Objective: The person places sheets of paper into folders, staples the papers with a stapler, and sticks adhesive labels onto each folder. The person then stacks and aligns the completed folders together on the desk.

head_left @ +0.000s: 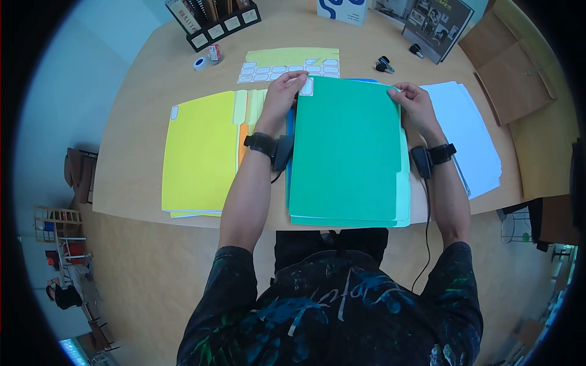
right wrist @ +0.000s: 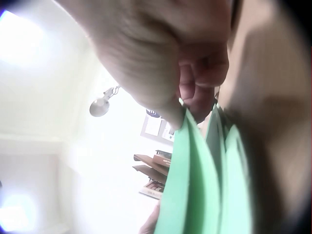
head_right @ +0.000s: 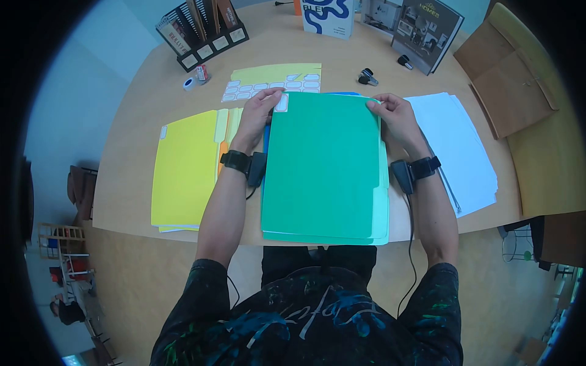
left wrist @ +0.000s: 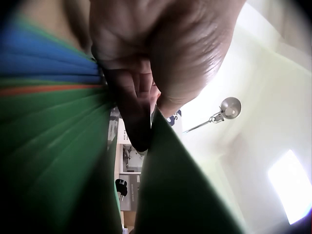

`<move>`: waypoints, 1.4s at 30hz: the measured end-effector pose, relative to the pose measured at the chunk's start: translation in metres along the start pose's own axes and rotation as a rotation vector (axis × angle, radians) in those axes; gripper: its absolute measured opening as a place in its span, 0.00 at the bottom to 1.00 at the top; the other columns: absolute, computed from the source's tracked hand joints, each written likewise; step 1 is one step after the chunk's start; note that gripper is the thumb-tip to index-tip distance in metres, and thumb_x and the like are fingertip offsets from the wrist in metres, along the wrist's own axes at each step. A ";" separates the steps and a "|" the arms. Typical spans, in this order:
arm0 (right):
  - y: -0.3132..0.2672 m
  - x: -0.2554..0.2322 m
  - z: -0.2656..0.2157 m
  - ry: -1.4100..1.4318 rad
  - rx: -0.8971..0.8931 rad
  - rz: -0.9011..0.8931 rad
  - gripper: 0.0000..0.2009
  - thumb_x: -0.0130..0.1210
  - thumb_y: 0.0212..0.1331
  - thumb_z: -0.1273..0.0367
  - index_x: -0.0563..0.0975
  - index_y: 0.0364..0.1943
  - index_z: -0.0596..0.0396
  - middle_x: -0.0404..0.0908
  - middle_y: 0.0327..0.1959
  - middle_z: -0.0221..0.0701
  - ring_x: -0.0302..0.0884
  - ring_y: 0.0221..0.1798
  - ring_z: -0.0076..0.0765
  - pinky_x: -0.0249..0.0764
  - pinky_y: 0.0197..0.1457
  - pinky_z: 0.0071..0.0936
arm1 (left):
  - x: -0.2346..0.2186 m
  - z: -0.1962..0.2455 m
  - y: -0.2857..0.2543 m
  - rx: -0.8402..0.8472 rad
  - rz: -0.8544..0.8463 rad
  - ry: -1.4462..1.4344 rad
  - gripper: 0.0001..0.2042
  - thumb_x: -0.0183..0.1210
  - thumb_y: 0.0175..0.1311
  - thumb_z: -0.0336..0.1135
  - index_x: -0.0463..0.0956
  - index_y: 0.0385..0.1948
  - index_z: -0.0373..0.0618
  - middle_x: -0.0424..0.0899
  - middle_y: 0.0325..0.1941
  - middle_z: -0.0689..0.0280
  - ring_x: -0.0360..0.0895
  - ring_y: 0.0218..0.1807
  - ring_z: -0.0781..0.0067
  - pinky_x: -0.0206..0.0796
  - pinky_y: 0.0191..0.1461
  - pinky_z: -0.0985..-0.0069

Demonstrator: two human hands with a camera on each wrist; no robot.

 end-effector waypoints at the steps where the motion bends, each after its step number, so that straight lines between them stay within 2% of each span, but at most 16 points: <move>1: 0.001 0.003 0.002 0.089 0.035 0.017 0.14 0.63 0.68 0.61 0.81 0.46 0.59 0.84 0.33 0.25 0.77 0.35 0.16 0.71 0.40 0.19 | 0.001 0.002 0.000 -0.001 0.002 -0.011 0.17 0.61 0.72 0.41 0.78 0.56 0.40 0.86 0.42 0.69 0.79 0.38 0.86 0.71 0.42 0.85; 7: 0.003 0.003 0.016 0.329 0.177 0.042 0.12 0.58 0.71 0.63 0.81 0.46 0.58 0.84 0.36 0.25 0.76 0.35 0.16 0.72 0.40 0.20 | 0.004 0.045 -0.009 -0.027 -0.147 0.293 0.17 0.61 0.71 0.38 0.77 0.56 0.38 0.87 0.44 0.66 0.84 0.44 0.81 0.76 0.51 0.81; 9: 0.007 -0.001 0.027 0.413 0.208 0.023 0.11 0.57 0.72 0.64 0.81 0.46 0.58 0.84 0.36 0.25 0.76 0.35 0.17 0.73 0.40 0.20 | 0.002 0.069 -0.020 0.005 -0.153 0.252 0.17 0.61 0.71 0.38 0.77 0.55 0.39 0.86 0.43 0.68 0.83 0.40 0.82 0.75 0.46 0.82; 11: 0.007 0.001 0.022 0.070 0.052 0.078 0.12 0.59 0.71 0.64 0.81 0.48 0.58 0.83 0.35 0.25 0.76 0.34 0.16 0.72 0.36 0.20 | -0.005 0.105 -0.035 0.158 -0.022 0.198 0.16 0.59 0.73 0.39 0.77 0.55 0.39 0.85 0.43 0.70 0.81 0.39 0.85 0.72 0.43 0.83; 14: 0.009 0.003 0.026 -0.012 -0.052 0.065 0.14 0.62 0.68 0.63 0.81 0.49 0.59 0.81 0.33 0.25 0.76 0.33 0.16 0.72 0.35 0.20 | -0.035 0.153 -0.048 0.308 0.164 0.177 0.15 0.59 0.72 0.37 0.79 0.55 0.40 0.85 0.37 0.68 0.82 0.35 0.81 0.72 0.37 0.81; 16: 0.006 0.005 0.018 -0.023 0.012 0.031 0.15 0.63 0.67 0.63 0.81 0.50 0.60 0.81 0.33 0.26 0.76 0.33 0.16 0.72 0.36 0.19 | -0.067 0.168 -0.052 0.318 0.211 0.146 0.15 0.59 0.73 0.38 0.79 0.55 0.40 0.85 0.38 0.67 0.82 0.35 0.79 0.73 0.37 0.80; 18: 0.004 0.007 0.017 0.017 0.098 -0.011 0.18 0.67 0.63 0.63 0.81 0.50 0.61 0.81 0.33 0.27 0.75 0.35 0.17 0.71 0.37 0.18 | -0.122 0.175 -0.047 0.356 0.509 0.091 0.16 0.60 0.72 0.39 0.80 0.53 0.39 0.86 0.41 0.66 0.82 0.38 0.78 0.74 0.39 0.79; 21: 0.005 0.006 0.016 -0.086 0.026 -0.029 0.19 0.69 0.62 0.63 0.81 0.50 0.62 0.80 0.33 0.27 0.74 0.35 0.17 0.70 0.36 0.18 | -0.205 0.158 -0.040 0.225 0.622 0.350 0.16 0.62 0.71 0.39 0.81 0.53 0.38 0.86 0.44 0.65 0.82 0.43 0.77 0.75 0.44 0.77; 24: 0.006 0.007 0.018 -0.120 -0.014 -0.022 0.20 0.70 0.60 0.61 0.81 0.50 0.61 0.79 0.33 0.25 0.72 0.34 0.18 0.69 0.36 0.19 | -0.258 0.115 -0.047 0.035 0.645 0.513 0.19 0.63 0.70 0.41 0.80 0.55 0.36 0.86 0.47 0.61 0.83 0.47 0.73 0.74 0.51 0.74; 27: 0.006 0.005 0.014 -0.220 -0.049 -0.049 0.22 0.72 0.57 0.60 0.82 0.49 0.60 0.79 0.36 0.27 0.70 0.34 0.20 0.70 0.38 0.20 | -0.295 0.073 -0.054 -0.052 0.669 0.665 0.23 0.64 0.68 0.44 0.78 0.58 0.36 0.86 0.50 0.58 0.83 0.50 0.69 0.73 0.55 0.71; 30: 0.003 0.005 0.007 -0.331 -0.087 -0.041 0.22 0.73 0.56 0.59 0.82 0.48 0.59 0.78 0.40 0.29 0.69 0.35 0.20 0.71 0.39 0.20 | -0.300 0.049 -0.062 -0.159 0.636 0.668 0.25 0.65 0.67 0.45 0.77 0.60 0.37 0.86 0.52 0.56 0.83 0.52 0.67 0.73 0.56 0.70; 35: 0.002 0.006 0.010 -0.325 -0.083 -0.028 0.22 0.73 0.55 0.58 0.82 0.47 0.59 0.78 0.42 0.31 0.69 0.36 0.20 0.72 0.40 0.21 | -0.293 0.041 -0.063 -0.173 0.651 0.872 0.25 0.64 0.68 0.46 0.78 0.59 0.37 0.86 0.52 0.56 0.83 0.52 0.67 0.73 0.57 0.70; 37: 0.001 0.005 0.009 -0.319 -0.095 -0.015 0.22 0.72 0.55 0.58 0.82 0.47 0.59 0.78 0.41 0.31 0.69 0.36 0.21 0.73 0.40 0.22 | -0.264 0.059 -0.064 -0.164 0.846 1.473 0.24 0.64 0.67 0.46 0.79 0.58 0.37 0.86 0.53 0.56 0.83 0.53 0.67 0.73 0.57 0.69; 38: 0.002 0.006 0.008 -0.338 -0.094 -0.020 0.22 0.72 0.56 0.58 0.82 0.47 0.59 0.78 0.41 0.31 0.70 0.36 0.21 0.73 0.41 0.22 | -0.251 0.063 -0.057 -0.162 0.846 1.471 0.24 0.64 0.67 0.46 0.79 0.58 0.37 0.86 0.53 0.56 0.83 0.53 0.67 0.73 0.57 0.69; 40: 0.002 0.006 0.007 -0.360 -0.095 -0.028 0.22 0.72 0.56 0.58 0.82 0.47 0.60 0.78 0.41 0.31 0.70 0.36 0.21 0.73 0.41 0.22 | -0.223 0.066 -0.037 0.039 0.563 1.053 0.24 0.63 0.67 0.48 0.79 0.58 0.38 0.86 0.52 0.57 0.83 0.51 0.68 0.73 0.57 0.69; 42: 0.001 0.006 0.009 -0.368 -0.086 -0.007 0.23 0.72 0.56 0.58 0.81 0.47 0.61 0.78 0.40 0.32 0.71 0.37 0.22 0.74 0.41 0.23 | -0.145 0.074 -0.033 0.037 0.403 0.788 0.27 0.64 0.64 0.54 0.81 0.54 0.38 0.87 0.48 0.56 0.83 0.50 0.66 0.73 0.57 0.69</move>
Point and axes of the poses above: each hand's wrist, its own y-axis towards the middle knuckle, its own x-axis out of the palm, z = x × y, the point moved 3 cm from there along y, towards the middle knuckle
